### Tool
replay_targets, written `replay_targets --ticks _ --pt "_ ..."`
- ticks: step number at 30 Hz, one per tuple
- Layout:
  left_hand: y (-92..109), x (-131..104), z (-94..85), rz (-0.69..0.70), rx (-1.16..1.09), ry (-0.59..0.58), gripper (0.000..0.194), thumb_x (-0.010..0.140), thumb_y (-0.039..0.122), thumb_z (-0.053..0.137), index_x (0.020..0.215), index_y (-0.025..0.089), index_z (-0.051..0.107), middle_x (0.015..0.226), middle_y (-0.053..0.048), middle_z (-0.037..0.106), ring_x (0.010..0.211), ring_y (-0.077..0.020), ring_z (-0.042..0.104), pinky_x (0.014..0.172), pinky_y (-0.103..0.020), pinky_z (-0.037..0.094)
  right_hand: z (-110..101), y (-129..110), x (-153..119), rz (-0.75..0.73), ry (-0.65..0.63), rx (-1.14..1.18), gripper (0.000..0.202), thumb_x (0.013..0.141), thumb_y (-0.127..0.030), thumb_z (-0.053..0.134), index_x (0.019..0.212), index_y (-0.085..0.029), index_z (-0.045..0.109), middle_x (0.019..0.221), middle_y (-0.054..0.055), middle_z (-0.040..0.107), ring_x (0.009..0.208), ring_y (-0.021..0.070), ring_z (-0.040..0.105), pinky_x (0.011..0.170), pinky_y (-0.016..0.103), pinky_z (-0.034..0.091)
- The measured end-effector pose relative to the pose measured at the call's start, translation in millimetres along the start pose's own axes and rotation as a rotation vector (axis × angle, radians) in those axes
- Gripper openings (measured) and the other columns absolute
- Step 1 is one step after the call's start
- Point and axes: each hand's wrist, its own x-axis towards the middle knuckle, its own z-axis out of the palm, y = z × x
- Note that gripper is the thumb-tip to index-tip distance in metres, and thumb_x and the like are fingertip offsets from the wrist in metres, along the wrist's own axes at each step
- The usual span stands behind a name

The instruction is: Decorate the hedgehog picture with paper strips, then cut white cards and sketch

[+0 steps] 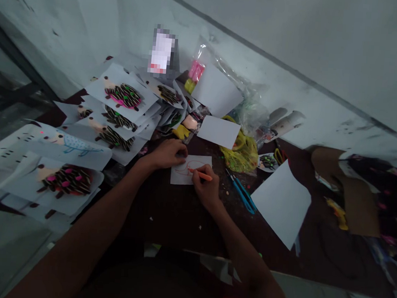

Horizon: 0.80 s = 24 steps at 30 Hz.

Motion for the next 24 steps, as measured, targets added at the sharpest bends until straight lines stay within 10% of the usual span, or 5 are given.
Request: replay_targets --ticks 24 --pt "-1.4 0.5 1.3 0.003 0.019 0.002 0.021 0.076 0.024 0.068 0.095 0.019 0.077 0.1 -0.007 0.074 0.097 -0.024 0.067 0.087 -0.033 0.051 1.1 -0.2 -1.6 -0.042 -0.023 -0.024 0.02 0.088 -0.034 0.054 0.072 -0.023 0.052 0.064 -0.003 0.054 0.054 0.0113 0.05 0.054 0.024 0.04"
